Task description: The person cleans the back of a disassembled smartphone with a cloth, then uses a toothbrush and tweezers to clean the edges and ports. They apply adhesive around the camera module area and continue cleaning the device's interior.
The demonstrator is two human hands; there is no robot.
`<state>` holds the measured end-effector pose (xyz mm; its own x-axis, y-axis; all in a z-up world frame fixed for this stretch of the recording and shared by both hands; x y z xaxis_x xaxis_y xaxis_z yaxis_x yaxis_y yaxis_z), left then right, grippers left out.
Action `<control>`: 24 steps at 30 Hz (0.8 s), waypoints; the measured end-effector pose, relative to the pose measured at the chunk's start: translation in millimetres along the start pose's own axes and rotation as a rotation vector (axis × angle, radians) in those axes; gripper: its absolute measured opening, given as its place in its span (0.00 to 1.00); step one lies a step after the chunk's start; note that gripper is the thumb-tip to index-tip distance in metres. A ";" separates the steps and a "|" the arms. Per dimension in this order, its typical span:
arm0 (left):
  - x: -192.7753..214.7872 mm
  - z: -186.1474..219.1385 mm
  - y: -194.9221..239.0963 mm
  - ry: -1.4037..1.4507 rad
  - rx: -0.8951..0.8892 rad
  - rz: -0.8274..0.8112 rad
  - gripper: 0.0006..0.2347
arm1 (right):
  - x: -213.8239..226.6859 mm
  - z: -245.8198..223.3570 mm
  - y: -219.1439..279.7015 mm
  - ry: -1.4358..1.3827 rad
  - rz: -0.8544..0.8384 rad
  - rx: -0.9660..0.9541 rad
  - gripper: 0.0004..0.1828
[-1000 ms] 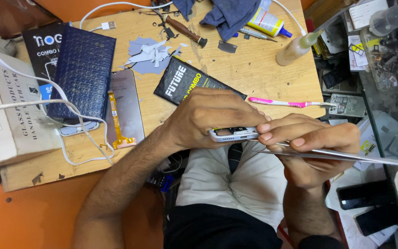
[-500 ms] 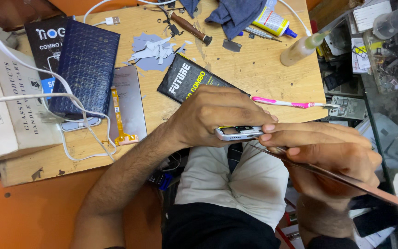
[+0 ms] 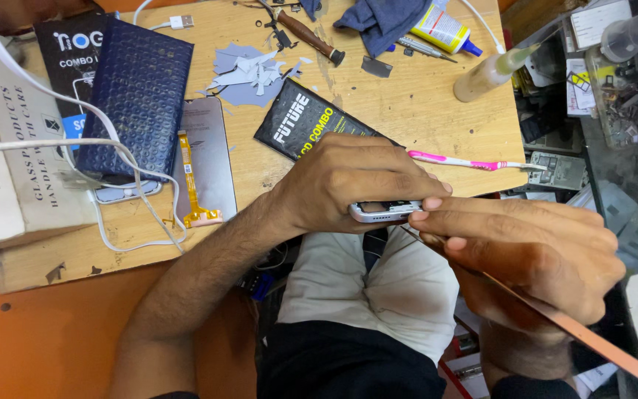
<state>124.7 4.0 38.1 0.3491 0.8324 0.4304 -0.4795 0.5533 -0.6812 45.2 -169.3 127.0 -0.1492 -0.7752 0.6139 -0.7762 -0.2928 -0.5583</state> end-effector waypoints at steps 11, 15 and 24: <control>-0.1 -2.2 2.4 0.024 -0.003 -0.010 0.09 | -17.0 32.9 11.3 -0.288 0.097 0.048 0.14; 0.0 -4.1 2.9 0.028 0.002 -0.011 0.09 | -21.5 46.2 16.1 -0.373 0.115 0.081 0.16; 0.4 -5.2 1.6 0.036 0.022 -0.018 0.10 | -30.4 67.2 27.5 -0.564 0.195 0.043 0.18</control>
Point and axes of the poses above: each hand's wrist, its own y-axis away from the middle knuckle, its own x-axis out of the back of the hand, z = x × y, the point moved 2 cm from there along -y, towards the middle knuckle
